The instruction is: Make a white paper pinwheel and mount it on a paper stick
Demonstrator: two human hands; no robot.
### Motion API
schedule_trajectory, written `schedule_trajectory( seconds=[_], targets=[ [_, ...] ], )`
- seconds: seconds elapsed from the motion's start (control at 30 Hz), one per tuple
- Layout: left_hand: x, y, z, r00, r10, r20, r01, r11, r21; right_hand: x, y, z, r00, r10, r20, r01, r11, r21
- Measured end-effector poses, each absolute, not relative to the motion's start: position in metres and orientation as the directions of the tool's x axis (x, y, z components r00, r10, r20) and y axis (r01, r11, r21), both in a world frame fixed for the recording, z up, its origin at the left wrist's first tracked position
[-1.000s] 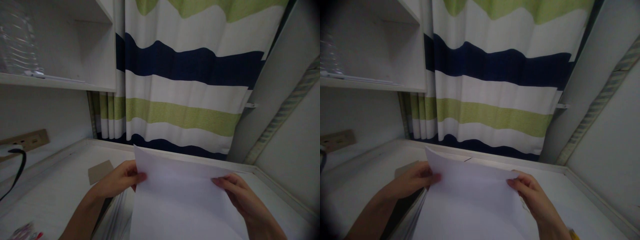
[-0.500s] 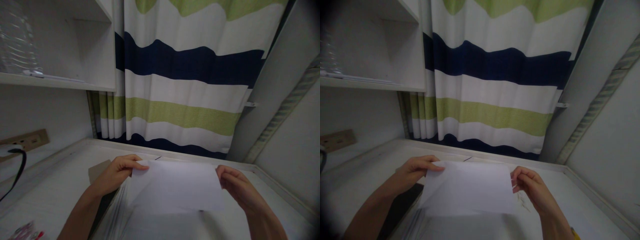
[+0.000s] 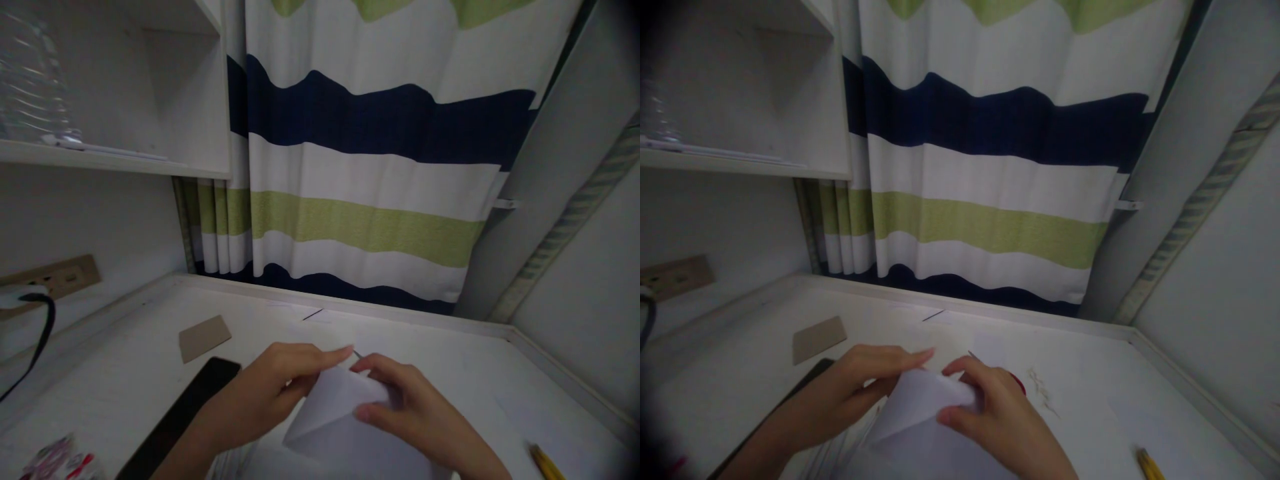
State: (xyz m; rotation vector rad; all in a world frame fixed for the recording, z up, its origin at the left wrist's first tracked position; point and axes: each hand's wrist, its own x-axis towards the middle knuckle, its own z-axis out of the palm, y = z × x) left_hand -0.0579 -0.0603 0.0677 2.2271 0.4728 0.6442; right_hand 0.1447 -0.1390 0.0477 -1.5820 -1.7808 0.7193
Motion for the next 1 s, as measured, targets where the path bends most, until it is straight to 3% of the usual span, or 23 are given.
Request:
schedule_trajectory(
  seconds=[0.13,0.2,0.27,0.43,0.63,0.8,1.0],
  targets=[
    [-0.058,-0.056,0.062,0.671,0.692,0.265,0.047,-0.397,0.917,0.153,-0.134,0.050,-0.021,0.999,0.033,0.230,0.037,-0.973],
    [-0.053,-0.053,0.057,0.666,0.706,0.242,-0.051,-0.281,0.958,0.153,-0.132,0.049,0.050,0.999,0.007,0.058,0.004,-0.998],
    [-0.046,-0.052,0.053,0.668,0.714,0.211,-0.129,-0.169,0.977,0.150,-0.132,0.048,0.091,0.996,-0.003,-0.014,-0.002,-1.000],
    [-0.033,-0.058,0.056,0.514,0.848,0.133,-0.154,-0.062,0.986,0.137,-0.135,0.051,0.058,0.998,0.002,-0.046,0.005,-0.999],
    [-0.034,-0.061,0.055,0.571,0.805,0.157,-0.151,-0.085,0.985,0.135,-0.139,0.054,-0.057,0.997,0.050,-0.062,0.047,-0.997],
    [-0.034,-0.063,0.051,0.625,0.767,0.147,-0.151,-0.067,0.986,0.132,-0.138,0.048,0.101,0.994,0.032,-0.026,0.035,-0.999],
    [-0.026,-0.066,0.050,0.587,0.807,0.060,-0.262,0.119,0.958,0.121,-0.141,0.048,0.254,0.967,0.019,-0.088,0.042,-0.995]
  ],
)
